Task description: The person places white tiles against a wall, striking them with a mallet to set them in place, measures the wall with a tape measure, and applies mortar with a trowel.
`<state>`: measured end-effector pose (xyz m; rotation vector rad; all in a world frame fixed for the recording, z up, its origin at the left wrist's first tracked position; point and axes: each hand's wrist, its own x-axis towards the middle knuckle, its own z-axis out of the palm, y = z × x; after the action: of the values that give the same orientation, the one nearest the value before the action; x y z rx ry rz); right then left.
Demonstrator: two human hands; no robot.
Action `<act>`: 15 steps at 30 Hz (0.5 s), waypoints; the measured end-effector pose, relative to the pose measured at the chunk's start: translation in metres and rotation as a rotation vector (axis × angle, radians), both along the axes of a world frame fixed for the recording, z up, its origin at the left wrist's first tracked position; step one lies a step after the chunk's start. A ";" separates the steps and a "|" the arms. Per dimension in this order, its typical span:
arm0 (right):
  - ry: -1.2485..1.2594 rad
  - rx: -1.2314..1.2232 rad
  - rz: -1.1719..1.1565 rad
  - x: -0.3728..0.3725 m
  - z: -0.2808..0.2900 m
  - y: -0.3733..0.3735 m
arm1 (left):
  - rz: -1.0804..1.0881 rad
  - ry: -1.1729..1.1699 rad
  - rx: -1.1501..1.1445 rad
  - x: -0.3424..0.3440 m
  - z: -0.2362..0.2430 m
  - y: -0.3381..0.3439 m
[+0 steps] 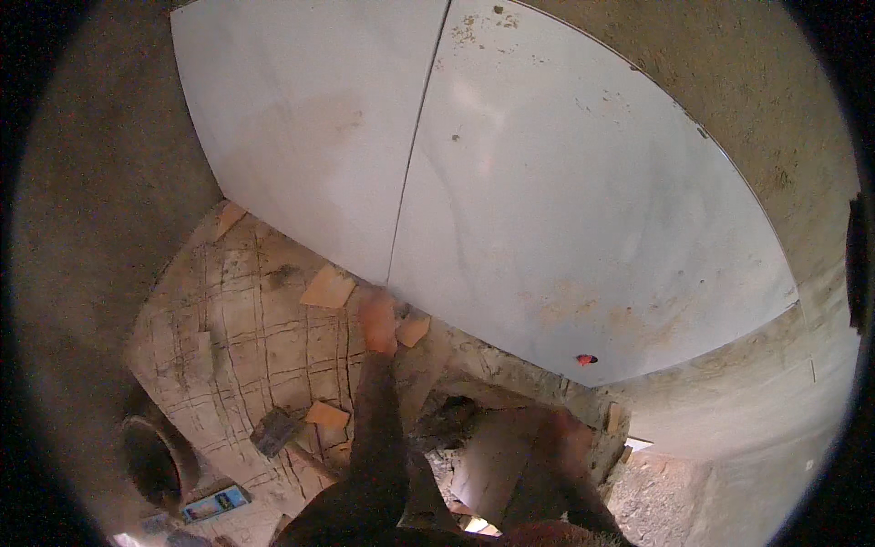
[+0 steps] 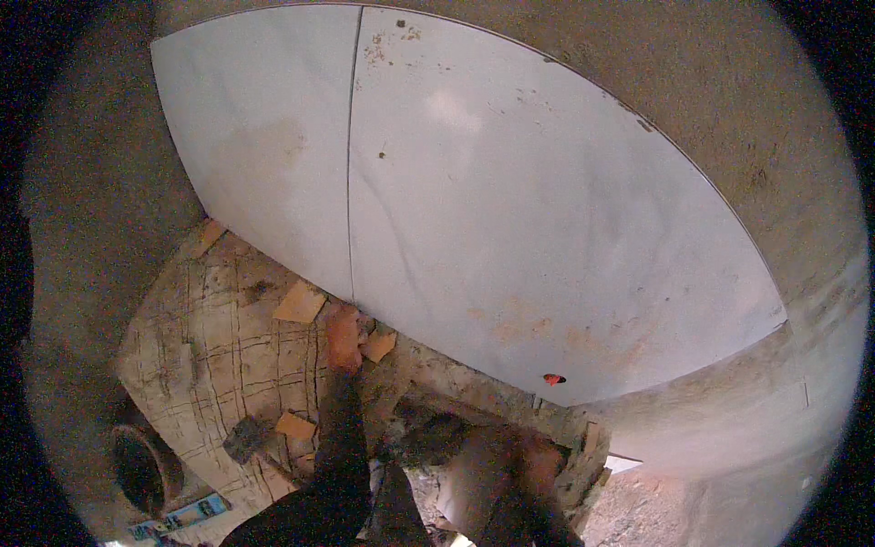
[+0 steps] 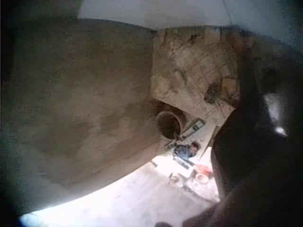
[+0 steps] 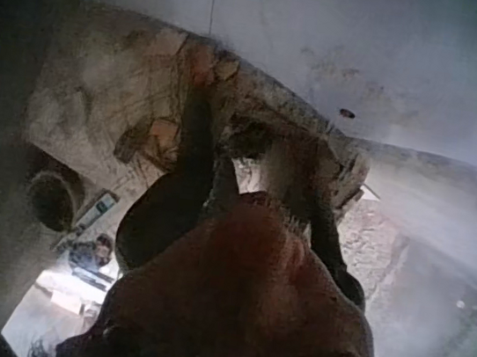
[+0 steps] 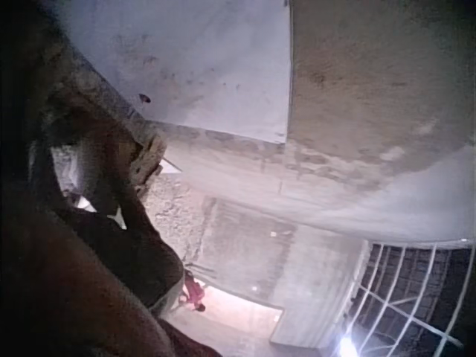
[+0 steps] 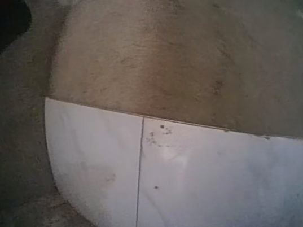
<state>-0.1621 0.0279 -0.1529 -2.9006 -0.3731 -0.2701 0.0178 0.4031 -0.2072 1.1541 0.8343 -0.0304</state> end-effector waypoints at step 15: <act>0.120 -0.065 -0.713 -0.200 -0.012 -0.135 | 0.432 -0.799 1.160 -0.010 0.091 -0.148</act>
<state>-0.3617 -0.1070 -0.1650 -2.9758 0.6969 -0.1817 0.0080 0.2553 -0.1163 1.8077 0.2988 1.3370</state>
